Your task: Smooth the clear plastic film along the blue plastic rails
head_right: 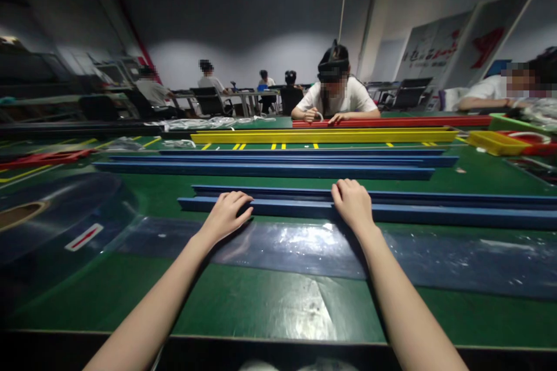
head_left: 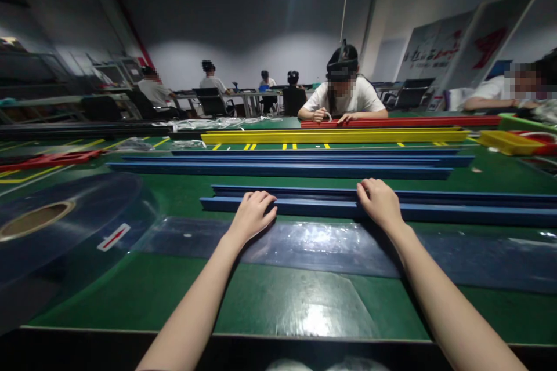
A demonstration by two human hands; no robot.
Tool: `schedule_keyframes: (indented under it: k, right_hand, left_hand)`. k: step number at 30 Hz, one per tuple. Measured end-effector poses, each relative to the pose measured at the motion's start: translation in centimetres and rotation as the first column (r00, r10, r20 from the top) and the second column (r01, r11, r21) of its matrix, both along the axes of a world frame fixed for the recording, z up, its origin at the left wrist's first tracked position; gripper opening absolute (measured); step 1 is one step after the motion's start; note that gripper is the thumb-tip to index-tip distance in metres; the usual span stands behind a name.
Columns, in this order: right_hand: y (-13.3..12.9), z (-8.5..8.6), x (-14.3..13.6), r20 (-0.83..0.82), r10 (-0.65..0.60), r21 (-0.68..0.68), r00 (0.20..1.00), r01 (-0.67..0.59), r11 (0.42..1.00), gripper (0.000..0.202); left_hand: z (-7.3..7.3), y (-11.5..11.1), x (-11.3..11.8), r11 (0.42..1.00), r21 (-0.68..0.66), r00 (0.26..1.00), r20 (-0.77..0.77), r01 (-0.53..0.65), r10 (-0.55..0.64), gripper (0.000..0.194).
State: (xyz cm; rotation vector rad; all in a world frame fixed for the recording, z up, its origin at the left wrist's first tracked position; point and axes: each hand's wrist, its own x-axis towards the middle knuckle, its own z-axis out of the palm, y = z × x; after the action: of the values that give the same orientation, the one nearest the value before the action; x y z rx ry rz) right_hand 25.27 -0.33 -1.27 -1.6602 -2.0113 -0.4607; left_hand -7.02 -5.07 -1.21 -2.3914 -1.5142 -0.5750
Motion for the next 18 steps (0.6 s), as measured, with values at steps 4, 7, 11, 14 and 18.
schedule_keyframes:
  k: [4, 7, 11, 14, 18]
  right_hand:
    - [0.6, -0.1, 1.5, -0.015, -0.042, 0.019, 0.999, 0.043, 0.999, 0.029]
    - [0.7, -0.4, 1.8, 0.016, -0.033, -0.090, 0.999, 0.034, 0.995, 0.032]
    - [0.7, -0.6, 1.5, 0.042, -0.033, -0.178, 0.999, 0.040, 0.983, 0.037]
    - [0.5, -0.5, 1.3, 0.030, -0.025, -0.156, 0.999, 0.030, 0.987, 0.036]
    - [0.2, -0.5, 0.2, 0.006, 0.078, -0.113, 0.997, -0.077, 0.991, 0.033]
  left_hand:
    - [0.0, 0.7, 2.7, 0.996, 0.032, 0.996, -0.030, 0.082, -0.081, 0.022]
    - [0.1, 1.6, 4.4, 0.994, 0.032, 0.990, -0.092, 0.109, -0.105, 0.026]
    - [0.2, 2.5, 5.9, 0.996, -0.048, 0.992, -0.100, 0.078, -0.083, 0.033]
    - [0.1, 2.7, 6.0, 0.993, -0.102, 0.996, -0.074, 0.051, -0.058, 0.037]
    - [0.0, 2.6, 5.1, 0.992, -0.127, 0.996, -0.078, 0.023, -0.034, 0.042]
